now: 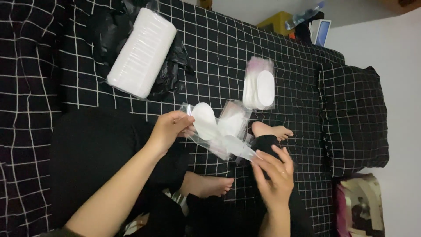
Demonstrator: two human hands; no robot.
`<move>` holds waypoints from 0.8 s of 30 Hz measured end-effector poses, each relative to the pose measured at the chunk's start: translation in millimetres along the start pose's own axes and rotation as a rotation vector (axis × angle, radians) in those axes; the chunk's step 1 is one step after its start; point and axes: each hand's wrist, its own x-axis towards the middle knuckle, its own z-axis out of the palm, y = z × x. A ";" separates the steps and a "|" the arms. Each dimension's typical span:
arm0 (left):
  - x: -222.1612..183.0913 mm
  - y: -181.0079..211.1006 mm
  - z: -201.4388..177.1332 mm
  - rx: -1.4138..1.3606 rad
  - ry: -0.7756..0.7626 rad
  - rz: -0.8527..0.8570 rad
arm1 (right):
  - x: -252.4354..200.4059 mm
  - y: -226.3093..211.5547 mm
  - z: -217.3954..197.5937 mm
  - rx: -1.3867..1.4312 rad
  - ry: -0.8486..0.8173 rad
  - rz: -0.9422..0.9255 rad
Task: Packing individual white absorbent pads into small clear plastic bags while sitting on a bed.
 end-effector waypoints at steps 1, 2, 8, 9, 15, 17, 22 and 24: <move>-0.7 2.0 0.5 -0.002 0.000 -0.002 | 0.3 -1.9 3.2 -0.001 -0.003 0.001; -2.3 3.0 1.4 0.033 -0.007 -0.024 | -0.3 -4.1 5.4 -0.014 -0.016 -0.009; -4.4 -4.6 4.6 0.024 -0.085 -0.074 | -11.0 -6.1 26.3 -0.036 -0.070 -0.024; -4.0 -7.0 4.3 0.015 -0.121 -0.063 | -9.9 -9.1 29.3 -0.043 -0.084 -0.011; -10.7 -0.8 5.7 0.066 -0.164 -0.065 | -10.4 -6.9 44.7 0.019 -0.090 -0.064; -11.4 -0.5 6.6 0.060 -0.162 -0.099 | -11.9 -5.7 46.8 0.039 -0.095 -0.063; -8.2 -5.6 3.4 0.030 -0.199 -0.129 | -4.6 -15.5 42.9 0.093 -0.133 -0.064; -8.4 -4.2 2.5 0.024 -0.188 -0.118 | -5.9 -16.7 40.8 0.161 -0.128 -0.047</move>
